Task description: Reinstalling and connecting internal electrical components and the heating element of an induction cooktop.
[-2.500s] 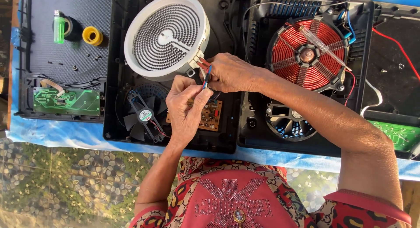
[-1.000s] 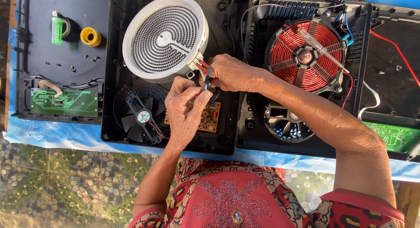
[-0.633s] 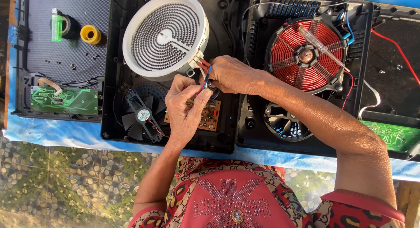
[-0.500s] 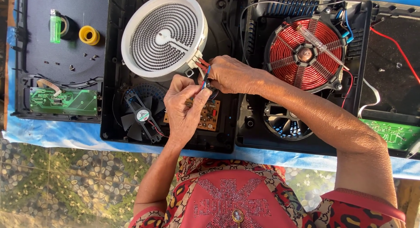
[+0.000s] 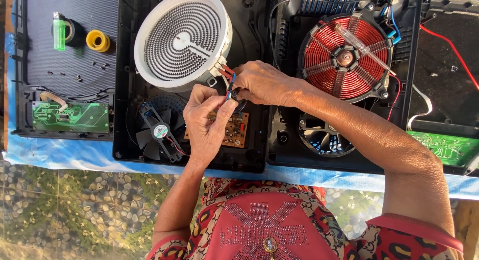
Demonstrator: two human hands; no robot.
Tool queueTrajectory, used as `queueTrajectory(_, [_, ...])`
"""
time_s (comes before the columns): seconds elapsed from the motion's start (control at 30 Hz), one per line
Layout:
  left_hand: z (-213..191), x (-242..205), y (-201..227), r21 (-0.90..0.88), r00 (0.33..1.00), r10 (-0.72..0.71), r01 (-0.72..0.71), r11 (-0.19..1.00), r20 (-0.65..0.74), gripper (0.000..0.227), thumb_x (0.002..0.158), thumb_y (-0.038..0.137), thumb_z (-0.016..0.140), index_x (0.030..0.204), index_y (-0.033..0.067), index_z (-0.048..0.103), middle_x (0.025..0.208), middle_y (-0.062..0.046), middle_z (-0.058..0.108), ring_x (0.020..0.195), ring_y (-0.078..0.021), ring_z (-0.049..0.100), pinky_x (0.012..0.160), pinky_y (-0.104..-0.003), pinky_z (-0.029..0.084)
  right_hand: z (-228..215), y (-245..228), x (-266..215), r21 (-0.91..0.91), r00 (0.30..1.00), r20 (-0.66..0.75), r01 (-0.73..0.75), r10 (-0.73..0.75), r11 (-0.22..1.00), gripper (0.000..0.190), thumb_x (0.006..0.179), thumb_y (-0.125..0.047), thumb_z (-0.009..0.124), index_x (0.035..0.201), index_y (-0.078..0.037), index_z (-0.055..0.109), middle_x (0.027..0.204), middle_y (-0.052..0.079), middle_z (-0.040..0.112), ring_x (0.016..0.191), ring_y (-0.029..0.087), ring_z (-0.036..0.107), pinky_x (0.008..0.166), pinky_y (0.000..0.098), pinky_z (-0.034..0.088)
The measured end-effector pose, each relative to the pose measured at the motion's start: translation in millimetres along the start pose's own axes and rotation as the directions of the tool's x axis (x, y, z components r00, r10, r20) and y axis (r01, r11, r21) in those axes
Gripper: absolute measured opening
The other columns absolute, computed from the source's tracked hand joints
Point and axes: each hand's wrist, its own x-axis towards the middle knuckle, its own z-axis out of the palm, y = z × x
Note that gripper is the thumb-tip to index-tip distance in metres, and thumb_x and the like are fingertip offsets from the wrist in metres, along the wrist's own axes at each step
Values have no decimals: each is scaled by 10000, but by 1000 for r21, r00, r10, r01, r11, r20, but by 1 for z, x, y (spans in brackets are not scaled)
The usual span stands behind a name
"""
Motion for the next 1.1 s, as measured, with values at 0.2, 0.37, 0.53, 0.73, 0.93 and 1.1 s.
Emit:
queueTrajectory(0.2, [2, 0, 4, 62, 1000, 21, -21, 998, 10, 268, 1080, 209, 615, 897, 40, 715, 851, -29, 407, 753, -169, 524, 667, -335, 461, 6, 3, -2, -90, 999, -36, -18, 15, 996, 215, 840, -121, 783, 727, 14, 659, 765, 112, 611, 649, 422, 626, 535, 480, 505])
queueTrajectory(0.37, [4, 0, 5, 121, 999, 45, -48, 991, 24, 228, 1066, 169, 628, 903, 39, 719, 837, -26, 397, 706, -220, 543, 634, -330, 471, 4, 0, -3, -140, 999, -48, -18, 11, 990, 233, 827, -147, 788, 733, 27, 665, 786, 154, 601, 687, 470, 612, 543, 518, 506])
queueTrajectory(0.53, [3, 0, 6, 154, 997, 56, -63, 986, 53, 195, 1047, 152, 637, 918, 31, 719, 860, -34, 425, 694, -240, 569, 576, -301, 486, 3, -2, -12, -401, 996, -54, 38, -65, 915, 207, 872, -175, 764, 779, -10, 679, 850, 121, 595, 832, 376, 619, 696, 464, 518])
queueTrajectory(0.73, [4, -6, 1, 219, 993, 71, -91, 971, 99, 168, 1025, 112, 638, 911, 14, 714, 863, -63, 455, 662, -232, 570, 526, -297, 532, -20, -31, -34, -657, 993, -76, 20, -92, 754, 62, 924, -120, 739, 946, -69, 713, 963, 72, 658, 1026, 244, 616, 929, 379, 508])
queueTrajectory(0.93, [9, -14, -9, 365, 983, 132, -169, 915, 124, 144, 990, 102, 663, 888, 7, 695, 869, -58, 479, 689, -258, 555, 641, -348, 527, -28, -40, -52, -695, 948, -262, -53, -183, 717, 159, 966, -240, 739, 974, -85, 702, 945, 85, 686, 991, 259, 656, 858, 369, 571])
queueTrajectory(1.1, [12, -18, -9, 428, 981, 151, -189, 884, 121, 146, 995, 125, 659, 896, 22, 692, 888, -39, 484, 716, -252, 564, 694, -342, 525, -18, -51, -51, -705, 897, -370, -101, -243, 702, 259, 975, -313, 715, 913, -61, 708, 863, 86, 695, 893, 280, 679, 773, 359, 582])
